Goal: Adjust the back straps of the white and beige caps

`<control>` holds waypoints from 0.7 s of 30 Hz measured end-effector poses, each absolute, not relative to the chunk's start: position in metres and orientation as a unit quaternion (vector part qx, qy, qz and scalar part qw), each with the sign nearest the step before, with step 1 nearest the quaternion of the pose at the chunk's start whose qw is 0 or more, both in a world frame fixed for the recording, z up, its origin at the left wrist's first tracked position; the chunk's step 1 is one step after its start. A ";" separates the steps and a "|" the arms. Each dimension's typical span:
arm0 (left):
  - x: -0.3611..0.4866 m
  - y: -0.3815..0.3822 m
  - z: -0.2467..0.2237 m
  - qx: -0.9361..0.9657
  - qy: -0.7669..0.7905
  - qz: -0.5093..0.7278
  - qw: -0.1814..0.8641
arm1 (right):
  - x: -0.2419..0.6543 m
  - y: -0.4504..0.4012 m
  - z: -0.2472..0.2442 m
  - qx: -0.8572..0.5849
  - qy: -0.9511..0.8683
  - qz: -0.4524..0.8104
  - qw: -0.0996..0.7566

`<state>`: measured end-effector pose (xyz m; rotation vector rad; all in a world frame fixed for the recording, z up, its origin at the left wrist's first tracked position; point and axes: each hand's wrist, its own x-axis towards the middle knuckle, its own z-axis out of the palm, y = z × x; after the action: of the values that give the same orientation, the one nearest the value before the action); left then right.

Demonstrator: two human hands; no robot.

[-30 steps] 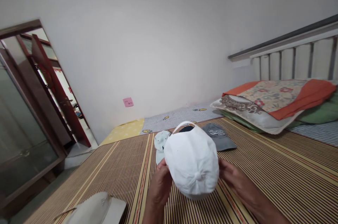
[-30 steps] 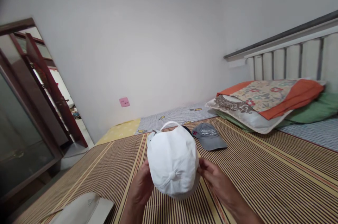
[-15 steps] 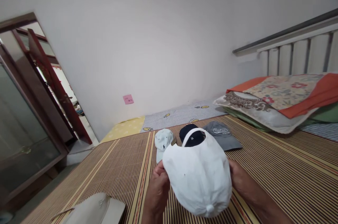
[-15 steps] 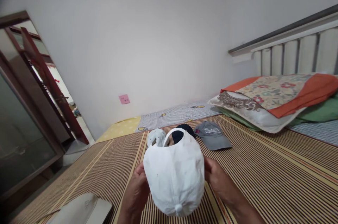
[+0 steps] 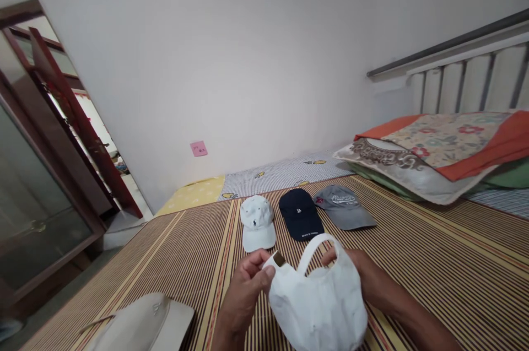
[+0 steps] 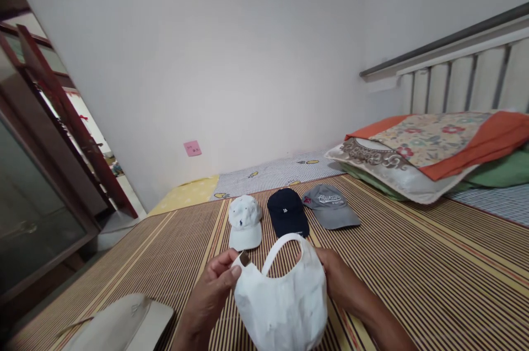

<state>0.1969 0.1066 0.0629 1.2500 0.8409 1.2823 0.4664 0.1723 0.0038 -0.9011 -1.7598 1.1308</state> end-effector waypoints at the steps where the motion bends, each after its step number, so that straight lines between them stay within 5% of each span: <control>1: 0.196 0.106 0.065 0.530 0.364 0.537 0.546 | 0.470 0.172 0.008 -0.358 -0.715 0.438 0.411; 10: 0.199 0.105 0.065 0.509 0.387 0.522 0.564 | 0.487 0.139 0.051 -0.370 -0.671 0.491 0.415; 15: 0.202 0.103 0.068 0.492 0.386 0.537 0.565 | 0.477 0.126 0.054 -0.309 -0.689 0.557 0.346; 21: 0.207 0.099 0.069 0.485 0.402 0.536 0.562 | 0.465 0.117 0.060 -0.286 -0.638 0.596 0.395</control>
<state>0.2068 0.0993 0.0694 1.1430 0.9476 1.2625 0.4651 0.1170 0.0598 -0.7256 -1.6188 1.5108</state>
